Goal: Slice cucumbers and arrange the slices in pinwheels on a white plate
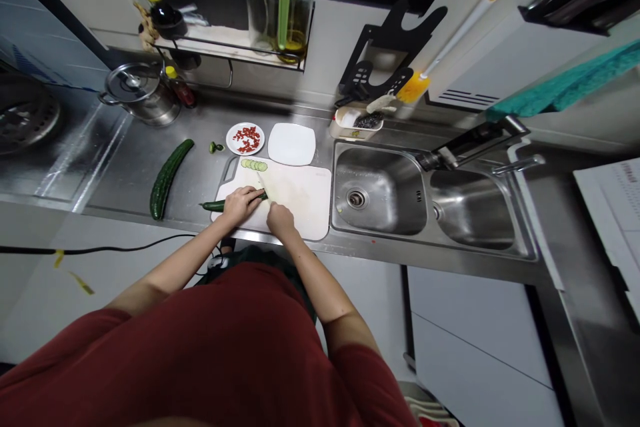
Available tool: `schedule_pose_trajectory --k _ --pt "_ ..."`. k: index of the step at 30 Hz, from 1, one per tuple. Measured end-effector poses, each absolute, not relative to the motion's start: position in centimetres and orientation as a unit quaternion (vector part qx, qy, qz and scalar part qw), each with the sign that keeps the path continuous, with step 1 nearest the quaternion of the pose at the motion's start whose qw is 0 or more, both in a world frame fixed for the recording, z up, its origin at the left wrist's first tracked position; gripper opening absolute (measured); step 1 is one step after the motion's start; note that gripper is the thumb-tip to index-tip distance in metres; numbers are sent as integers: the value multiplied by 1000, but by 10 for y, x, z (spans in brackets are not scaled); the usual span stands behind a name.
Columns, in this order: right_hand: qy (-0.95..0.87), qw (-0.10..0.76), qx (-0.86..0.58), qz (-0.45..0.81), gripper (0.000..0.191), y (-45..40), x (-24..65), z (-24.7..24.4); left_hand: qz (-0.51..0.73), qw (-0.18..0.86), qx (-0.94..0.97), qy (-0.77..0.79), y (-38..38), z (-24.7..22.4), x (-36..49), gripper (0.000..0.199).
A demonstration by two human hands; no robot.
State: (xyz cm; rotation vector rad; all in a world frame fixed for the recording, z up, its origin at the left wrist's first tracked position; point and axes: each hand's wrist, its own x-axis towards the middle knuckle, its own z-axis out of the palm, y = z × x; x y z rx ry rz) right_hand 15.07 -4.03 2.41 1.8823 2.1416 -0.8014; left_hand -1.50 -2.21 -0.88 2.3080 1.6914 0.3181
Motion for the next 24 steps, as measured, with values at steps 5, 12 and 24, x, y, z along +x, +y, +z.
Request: schedule_pose_trajectory --k 5,12,24 --pt "723 83 635 -260 28 -37 147 22 108 129 794 585 -22 -9 -14 38" --pt "717 93 637 -268 28 -49 153 31 108 126 791 588 -23 -8 -14 38" --pt "722 104 630 -265 25 -59 162 26 109 125 791 589 -22 -11 -14 38"
